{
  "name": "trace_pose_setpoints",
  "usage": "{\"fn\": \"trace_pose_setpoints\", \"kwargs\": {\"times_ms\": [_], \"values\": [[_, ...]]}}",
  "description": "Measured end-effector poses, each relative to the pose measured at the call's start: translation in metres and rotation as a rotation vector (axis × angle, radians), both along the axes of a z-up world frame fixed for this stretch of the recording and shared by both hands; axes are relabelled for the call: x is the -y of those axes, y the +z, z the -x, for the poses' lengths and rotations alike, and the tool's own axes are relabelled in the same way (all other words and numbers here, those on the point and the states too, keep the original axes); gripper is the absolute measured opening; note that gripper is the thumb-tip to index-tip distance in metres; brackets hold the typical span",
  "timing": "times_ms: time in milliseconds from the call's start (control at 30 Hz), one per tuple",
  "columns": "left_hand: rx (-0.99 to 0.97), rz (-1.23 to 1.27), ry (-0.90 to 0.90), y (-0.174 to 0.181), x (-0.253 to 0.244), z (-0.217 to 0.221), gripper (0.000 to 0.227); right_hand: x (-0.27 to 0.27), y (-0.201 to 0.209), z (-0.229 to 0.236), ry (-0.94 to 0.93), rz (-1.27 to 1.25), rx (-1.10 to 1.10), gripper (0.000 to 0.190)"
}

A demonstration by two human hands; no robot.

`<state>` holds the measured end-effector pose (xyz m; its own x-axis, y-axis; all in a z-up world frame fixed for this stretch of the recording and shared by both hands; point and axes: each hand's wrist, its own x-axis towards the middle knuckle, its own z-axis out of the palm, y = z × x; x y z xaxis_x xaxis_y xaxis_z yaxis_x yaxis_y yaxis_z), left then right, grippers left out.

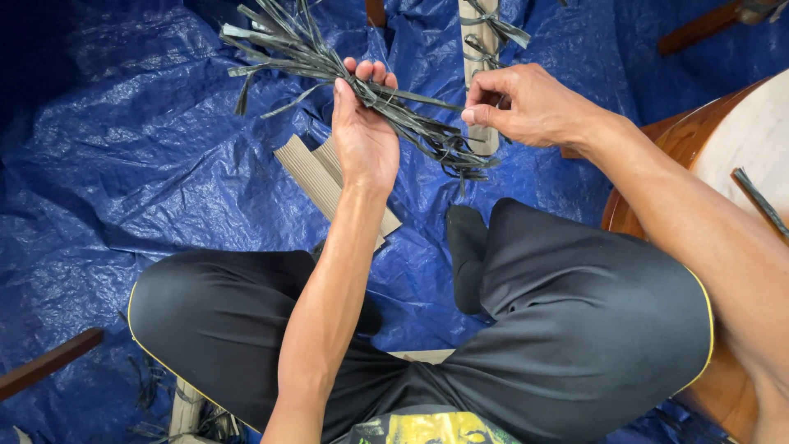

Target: Tying black plastic straps around the legs of wooden chairs for protection or bundling.

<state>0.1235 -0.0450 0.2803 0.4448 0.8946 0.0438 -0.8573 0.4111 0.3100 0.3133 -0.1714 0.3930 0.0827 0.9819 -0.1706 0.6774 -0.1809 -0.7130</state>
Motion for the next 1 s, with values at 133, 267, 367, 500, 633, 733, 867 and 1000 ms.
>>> {"fn": "trace_pose_setpoints", "kwargs": {"times_ms": [133,267,367,500,633,733,867,1000], "values": [[0.009,0.009,0.01,-0.002,-0.003,0.002,0.029,-0.001,-0.002,-0.003,0.006,0.019,0.037,0.026],[0.003,0.009,0.026,-0.003,-0.008,0.004,0.029,-0.001,-0.006,-0.006,0.023,0.005,0.076,0.025],[0.025,-0.002,0.021,-0.002,-0.012,0.008,0.029,-0.001,-0.009,-0.009,0.032,0.004,0.094,0.025],[0.019,0.016,0.041,0.0,-0.016,0.012,0.029,0.0,-0.013,-0.012,0.036,0.017,0.111,0.024],[0.03,0.016,0.044,0.001,-0.021,0.017,0.029,0.0,-0.016,-0.015,0.021,0.024,0.12,0.021],[0.007,0.023,0.075,-0.004,-0.029,0.022,0.03,0.0,-0.012,-0.014,-0.017,0.047,0.126,0.018],[0.013,0.034,0.106,-0.035,-0.048,0.03,0.029,0.001,-0.013,-0.018,-0.065,0.072,0.148,0.018],[0.014,0.176,0.166,-0.089,-0.075,0.042,0.027,0.003,-0.016,-0.026,-0.13,0.097,0.25,0.021]]}}
